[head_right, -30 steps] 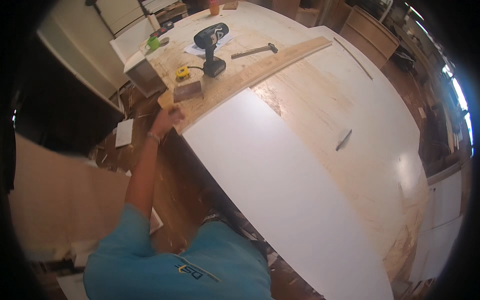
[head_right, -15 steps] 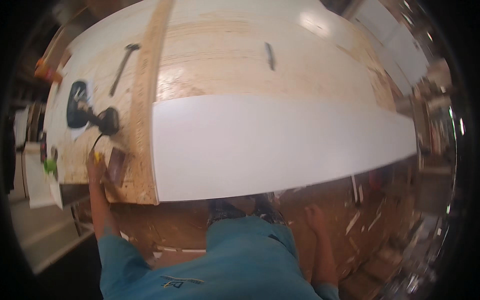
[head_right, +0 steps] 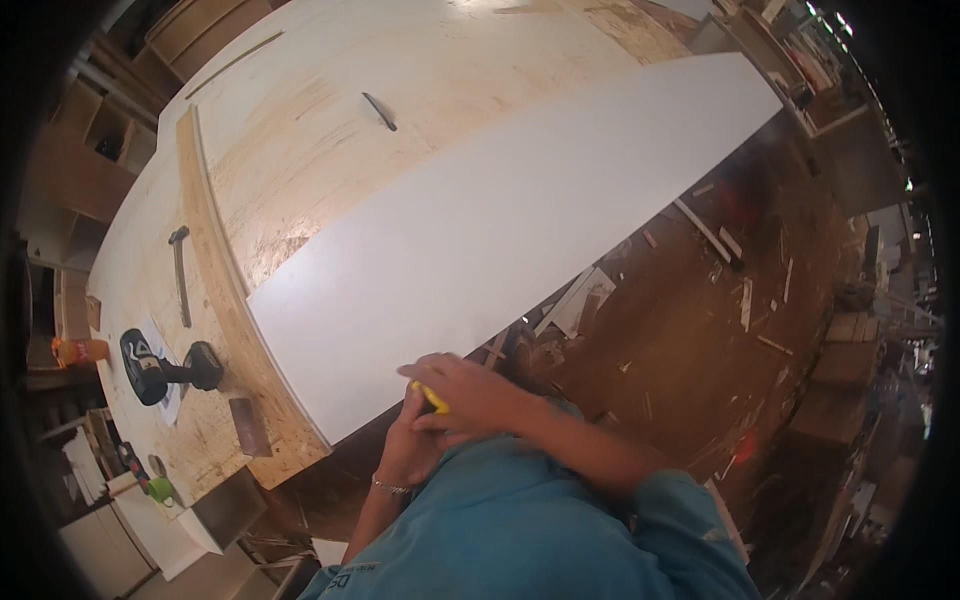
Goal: The person measures and marks a white board with a tape measure and marker, then cuts it on a table saw. They repeat the process with another board and move the cut pieces to a nearby pile.
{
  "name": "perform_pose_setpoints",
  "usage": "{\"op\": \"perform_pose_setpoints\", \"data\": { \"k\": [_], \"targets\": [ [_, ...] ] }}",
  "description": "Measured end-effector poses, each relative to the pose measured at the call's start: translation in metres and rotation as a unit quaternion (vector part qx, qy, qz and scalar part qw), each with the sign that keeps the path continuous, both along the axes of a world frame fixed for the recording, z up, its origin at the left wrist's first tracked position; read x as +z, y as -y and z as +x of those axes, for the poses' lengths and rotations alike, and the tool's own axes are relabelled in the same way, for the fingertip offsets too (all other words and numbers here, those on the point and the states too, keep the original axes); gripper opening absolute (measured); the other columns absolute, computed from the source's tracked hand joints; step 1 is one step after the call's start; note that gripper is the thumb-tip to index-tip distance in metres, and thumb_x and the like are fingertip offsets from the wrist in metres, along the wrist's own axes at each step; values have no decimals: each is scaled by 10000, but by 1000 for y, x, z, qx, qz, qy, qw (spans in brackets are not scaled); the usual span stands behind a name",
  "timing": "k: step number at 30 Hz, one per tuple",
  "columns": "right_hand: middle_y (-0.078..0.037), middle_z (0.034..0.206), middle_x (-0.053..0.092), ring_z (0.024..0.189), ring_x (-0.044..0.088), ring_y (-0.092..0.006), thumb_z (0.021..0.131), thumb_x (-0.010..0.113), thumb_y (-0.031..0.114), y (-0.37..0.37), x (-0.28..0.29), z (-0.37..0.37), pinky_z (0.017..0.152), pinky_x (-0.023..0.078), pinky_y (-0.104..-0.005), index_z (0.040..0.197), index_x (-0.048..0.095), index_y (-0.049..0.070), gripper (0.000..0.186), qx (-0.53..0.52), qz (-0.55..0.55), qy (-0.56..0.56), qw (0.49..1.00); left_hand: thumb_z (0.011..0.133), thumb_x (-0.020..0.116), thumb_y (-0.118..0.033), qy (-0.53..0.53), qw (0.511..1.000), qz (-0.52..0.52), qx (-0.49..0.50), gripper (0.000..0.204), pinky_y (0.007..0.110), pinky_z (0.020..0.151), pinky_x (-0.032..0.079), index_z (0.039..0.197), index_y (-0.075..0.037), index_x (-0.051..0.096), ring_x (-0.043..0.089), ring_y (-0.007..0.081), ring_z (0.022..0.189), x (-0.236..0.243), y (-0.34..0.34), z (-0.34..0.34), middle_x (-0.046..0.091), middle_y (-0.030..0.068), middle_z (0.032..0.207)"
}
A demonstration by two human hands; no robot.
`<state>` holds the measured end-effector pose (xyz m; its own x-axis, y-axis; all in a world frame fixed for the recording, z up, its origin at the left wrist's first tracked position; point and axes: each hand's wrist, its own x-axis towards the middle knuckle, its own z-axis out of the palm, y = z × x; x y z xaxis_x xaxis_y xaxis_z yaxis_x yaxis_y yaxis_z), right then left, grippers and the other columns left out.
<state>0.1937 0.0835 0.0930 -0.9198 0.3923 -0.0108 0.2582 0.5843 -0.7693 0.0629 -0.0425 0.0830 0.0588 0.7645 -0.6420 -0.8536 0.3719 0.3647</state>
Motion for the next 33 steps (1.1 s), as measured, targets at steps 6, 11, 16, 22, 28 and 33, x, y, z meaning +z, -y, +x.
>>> {"op": "perform_pose_setpoints", "data": {
  "k": [6,11,16,22,28,33],
  "targets": [
    [-263,1420,546,1304,557,-431,900,772,421,-13,1,77,1091,463,-495,1578,315,27,908,-142,-184,60,971,1038,648,-251,-219,960,15,-175,426,300,981,494,1374,4,588,607,146,1145,-20,-51,34,656,75,1240],
    [-266,1393,570,1276,586,-415,887,775,443,-5,-36,134,1081,470,-479,1567,345,56,893,-295,-205,68,931,995,686,-130,-185,972,-1,-145,233,272,925,467,1190,-3,672,604,119,1049,-35,-111,56,682,30,1084],
    [-218,1325,620,1197,628,-385,867,790,470,19,-101,238,1021,501,-458,1470,495,114,761,-377,-175,167,894,1026,626,-99,-196,971,132,42,187,277,961,492,1174,12,649,602,133,1057,-113,-219,-27,655,50,1161],
    [-230,1174,676,1075,674,-393,891,759,496,36,-112,274,915,528,-466,1321,577,86,621,-415,-264,218,843,980,715,-405,-581,792,-2,-188,690,454,1156,402,1449,60,514,493,318,1414,-106,-239,-55,556,239,1461],
    [-231,1114,695,1050,680,-425,942,668,532,-39,-82,179,873,535,-514,1248,563,54,577,-456,-178,251,835,1030,571,-369,-888,411,112,-171,608,524,1230,261,1522,-36,442,291,370,1535,-164,-172,-47,355,189,1635],
    [-258,1123,686,1101,665,-437,957,632,537,-62,-86,168,920,534,-538,1275,517,45,597,-432,-161,303,834,1027,557,-355,-892,408,95,-168,579,508,1236,257,1517,-62,458,297,359,1534,-155,-170,-39,369,159,1636]
  ]
}}
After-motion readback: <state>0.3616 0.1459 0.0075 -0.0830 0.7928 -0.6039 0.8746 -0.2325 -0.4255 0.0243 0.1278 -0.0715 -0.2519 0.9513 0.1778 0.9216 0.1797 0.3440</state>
